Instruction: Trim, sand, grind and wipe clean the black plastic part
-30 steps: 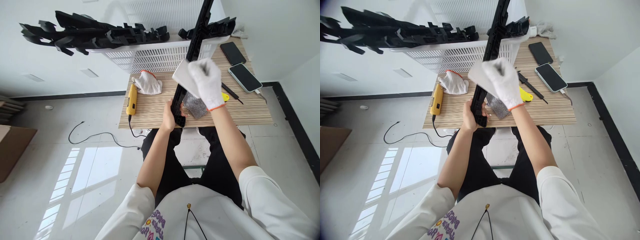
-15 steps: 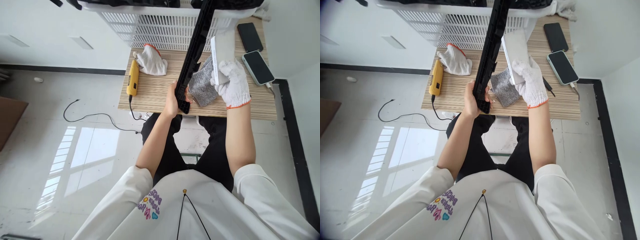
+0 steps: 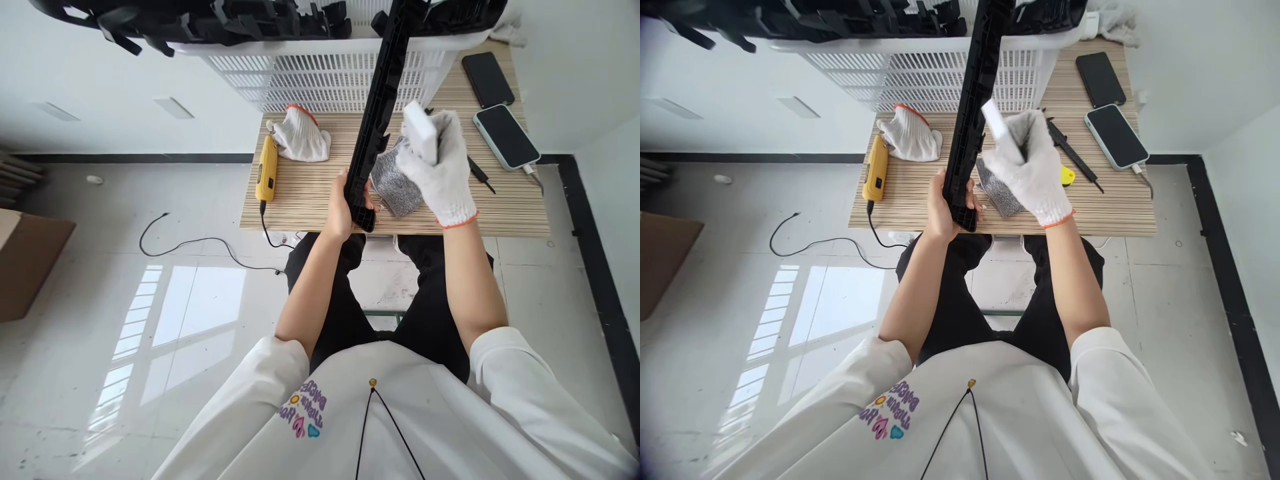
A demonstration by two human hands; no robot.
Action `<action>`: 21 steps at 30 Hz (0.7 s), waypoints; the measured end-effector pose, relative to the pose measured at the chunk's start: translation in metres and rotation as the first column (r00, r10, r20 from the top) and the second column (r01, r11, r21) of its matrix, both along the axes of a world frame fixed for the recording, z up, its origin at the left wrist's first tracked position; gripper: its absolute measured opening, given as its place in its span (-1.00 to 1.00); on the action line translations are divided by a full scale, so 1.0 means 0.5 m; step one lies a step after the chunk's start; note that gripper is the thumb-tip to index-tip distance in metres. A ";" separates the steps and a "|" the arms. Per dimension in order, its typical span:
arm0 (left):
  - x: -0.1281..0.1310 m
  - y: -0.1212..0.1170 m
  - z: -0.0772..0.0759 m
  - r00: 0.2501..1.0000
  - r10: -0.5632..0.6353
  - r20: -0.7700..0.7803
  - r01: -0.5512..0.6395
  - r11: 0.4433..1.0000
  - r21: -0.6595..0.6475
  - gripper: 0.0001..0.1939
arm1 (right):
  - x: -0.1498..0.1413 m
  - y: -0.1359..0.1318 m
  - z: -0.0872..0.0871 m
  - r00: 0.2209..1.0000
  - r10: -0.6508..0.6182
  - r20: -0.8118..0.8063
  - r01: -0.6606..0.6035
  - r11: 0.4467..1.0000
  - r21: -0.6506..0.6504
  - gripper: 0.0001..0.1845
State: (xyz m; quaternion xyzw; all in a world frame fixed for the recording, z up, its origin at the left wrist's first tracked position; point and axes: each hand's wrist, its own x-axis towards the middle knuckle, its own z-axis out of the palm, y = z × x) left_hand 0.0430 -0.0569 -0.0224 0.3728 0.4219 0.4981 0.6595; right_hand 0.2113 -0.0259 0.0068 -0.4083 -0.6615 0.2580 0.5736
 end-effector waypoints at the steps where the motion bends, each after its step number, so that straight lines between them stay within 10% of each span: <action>1: 0.000 0.000 -0.002 1.000 0.010 -0.014 -0.010 1.000 -0.010 -0.37 | -0.008 -0.008 0.006 0.997 -0.043 0.064 0.037 0.995 0.090 -0.61; 8: 0.002 -0.001 -0.008 0.996 0.087 -0.004 -0.087 0.996 -0.028 -0.43 | -0.026 -0.027 0.016 0.878 -0.012 0.478 -0.094 0.976 0.197 -0.50; 21: 0.007 -0.002 -0.003 0.999 0.035 0.006 -0.034 0.996 -0.087 -0.38 | -0.032 0.012 0.052 0.953 0.137 0.269 -0.211 0.940 0.269 -0.60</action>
